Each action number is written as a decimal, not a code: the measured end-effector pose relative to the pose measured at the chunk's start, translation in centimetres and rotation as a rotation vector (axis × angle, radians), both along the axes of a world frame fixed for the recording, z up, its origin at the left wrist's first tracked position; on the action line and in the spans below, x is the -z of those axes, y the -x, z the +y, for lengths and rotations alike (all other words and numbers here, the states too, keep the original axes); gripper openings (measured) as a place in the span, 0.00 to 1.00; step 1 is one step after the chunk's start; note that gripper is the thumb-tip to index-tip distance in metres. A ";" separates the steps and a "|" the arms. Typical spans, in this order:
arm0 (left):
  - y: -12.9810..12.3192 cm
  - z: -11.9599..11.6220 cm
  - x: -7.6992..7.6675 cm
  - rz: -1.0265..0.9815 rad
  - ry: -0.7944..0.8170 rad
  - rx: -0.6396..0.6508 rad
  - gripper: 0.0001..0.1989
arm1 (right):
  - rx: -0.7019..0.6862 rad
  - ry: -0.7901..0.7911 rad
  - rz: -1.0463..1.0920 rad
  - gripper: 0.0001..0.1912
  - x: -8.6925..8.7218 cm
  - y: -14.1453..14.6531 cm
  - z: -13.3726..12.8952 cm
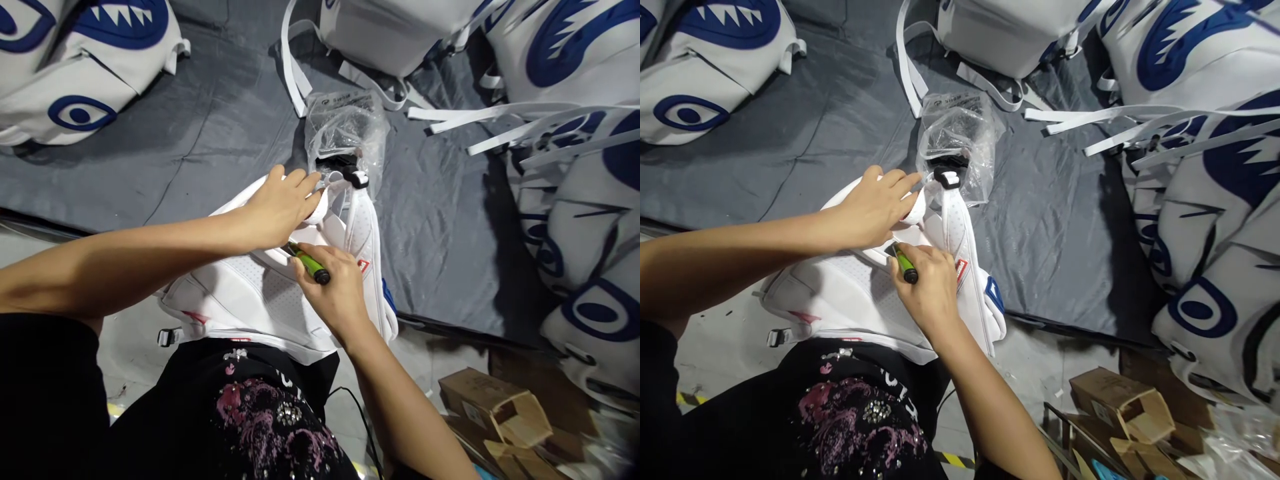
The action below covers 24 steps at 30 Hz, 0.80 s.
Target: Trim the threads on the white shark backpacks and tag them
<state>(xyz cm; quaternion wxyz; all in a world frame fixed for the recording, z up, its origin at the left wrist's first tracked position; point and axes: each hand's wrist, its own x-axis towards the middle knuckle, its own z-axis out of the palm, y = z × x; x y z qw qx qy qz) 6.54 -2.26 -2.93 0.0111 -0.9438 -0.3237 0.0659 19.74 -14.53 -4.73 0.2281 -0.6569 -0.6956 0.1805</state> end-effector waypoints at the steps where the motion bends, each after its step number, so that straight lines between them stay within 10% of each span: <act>1: 0.0 0.0 0.1 -0.005 0.004 -0.004 0.36 | 0.009 0.003 0.024 0.15 0.1 0.1 0.0; 24: 0.0 -0.2 -1.3 0.072 -0.004 0.003 0.33 | 0.077 -0.060 0.104 0.14 0.9 0.5 -0.3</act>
